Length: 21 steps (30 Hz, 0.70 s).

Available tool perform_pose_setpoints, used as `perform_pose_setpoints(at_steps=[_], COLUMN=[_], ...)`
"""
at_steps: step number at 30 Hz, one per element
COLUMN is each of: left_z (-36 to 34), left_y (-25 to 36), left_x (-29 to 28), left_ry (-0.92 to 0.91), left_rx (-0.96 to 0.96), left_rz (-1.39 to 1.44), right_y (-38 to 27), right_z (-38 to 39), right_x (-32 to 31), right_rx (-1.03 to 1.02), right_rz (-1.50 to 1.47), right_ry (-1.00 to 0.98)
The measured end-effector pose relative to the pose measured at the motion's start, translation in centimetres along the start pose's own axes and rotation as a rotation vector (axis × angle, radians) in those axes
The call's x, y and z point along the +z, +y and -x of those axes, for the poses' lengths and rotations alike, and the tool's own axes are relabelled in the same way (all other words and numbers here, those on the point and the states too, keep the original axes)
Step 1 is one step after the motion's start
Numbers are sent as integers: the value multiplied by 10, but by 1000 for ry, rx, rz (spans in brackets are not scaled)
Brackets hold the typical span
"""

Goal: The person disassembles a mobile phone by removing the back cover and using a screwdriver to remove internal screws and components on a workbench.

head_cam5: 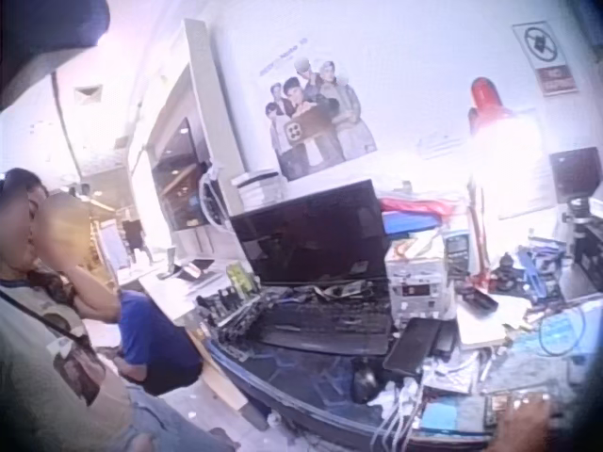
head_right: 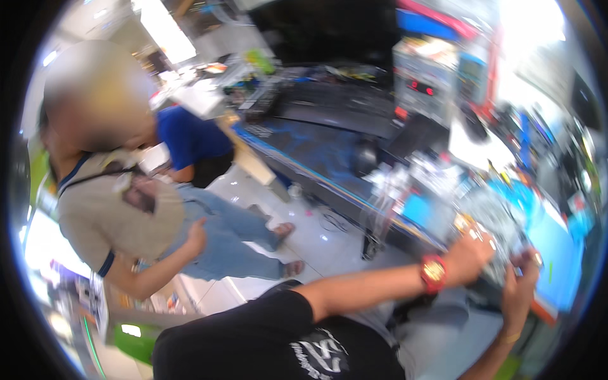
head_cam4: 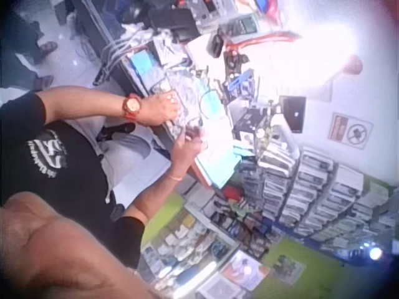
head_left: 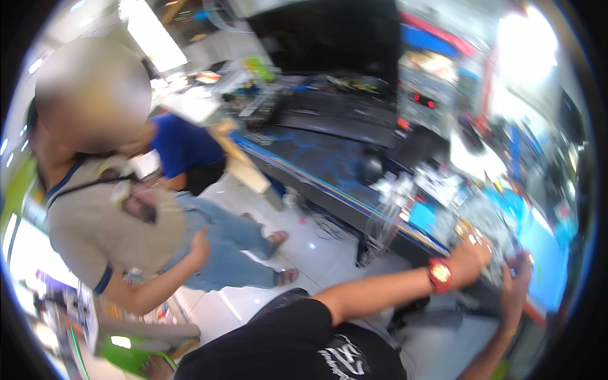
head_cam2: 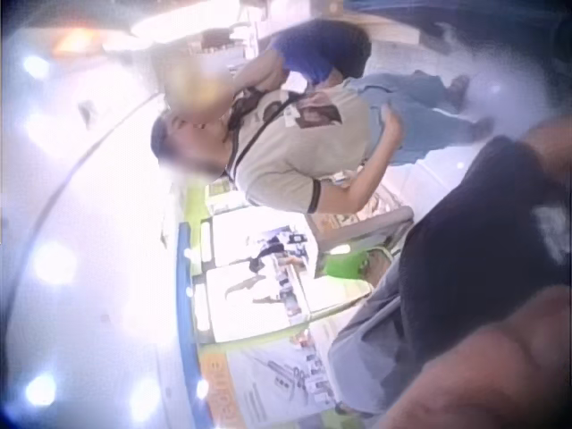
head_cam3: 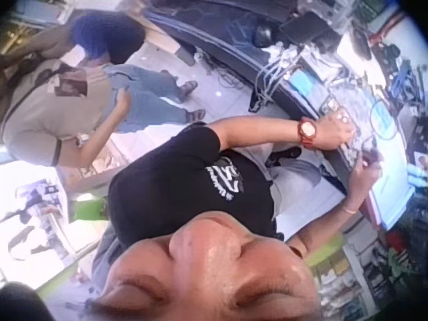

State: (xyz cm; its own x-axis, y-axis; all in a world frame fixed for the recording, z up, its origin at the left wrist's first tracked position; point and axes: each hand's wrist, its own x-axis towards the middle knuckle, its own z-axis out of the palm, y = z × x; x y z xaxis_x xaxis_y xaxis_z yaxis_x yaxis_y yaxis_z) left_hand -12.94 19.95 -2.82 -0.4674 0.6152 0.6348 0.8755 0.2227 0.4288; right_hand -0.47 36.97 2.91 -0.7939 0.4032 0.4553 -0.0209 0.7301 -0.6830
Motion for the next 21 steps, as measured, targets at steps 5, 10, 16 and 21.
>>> perform_pose_setpoints(at_steps=[5, 10, 16, 21], left_z=[-5, -12, -13, -12], left_y=[-6, 8, 7, 4], left_x=[-29, -39, -40, -43], left_ry=[-132, -98, -103, -95], left_rx=[-32, 69, 79, 90], left_rz=[-158, -164, -116, -111], right_y=[-56, -65, -54, -63], right_z=[-34, -22, -21, -29], right_x=[8, -8, -2, 3], right_rx=[93, -134, -140, -82], right_rz=[347, 9, 218, 311], right_ry=[-48, -137, -92, -93])
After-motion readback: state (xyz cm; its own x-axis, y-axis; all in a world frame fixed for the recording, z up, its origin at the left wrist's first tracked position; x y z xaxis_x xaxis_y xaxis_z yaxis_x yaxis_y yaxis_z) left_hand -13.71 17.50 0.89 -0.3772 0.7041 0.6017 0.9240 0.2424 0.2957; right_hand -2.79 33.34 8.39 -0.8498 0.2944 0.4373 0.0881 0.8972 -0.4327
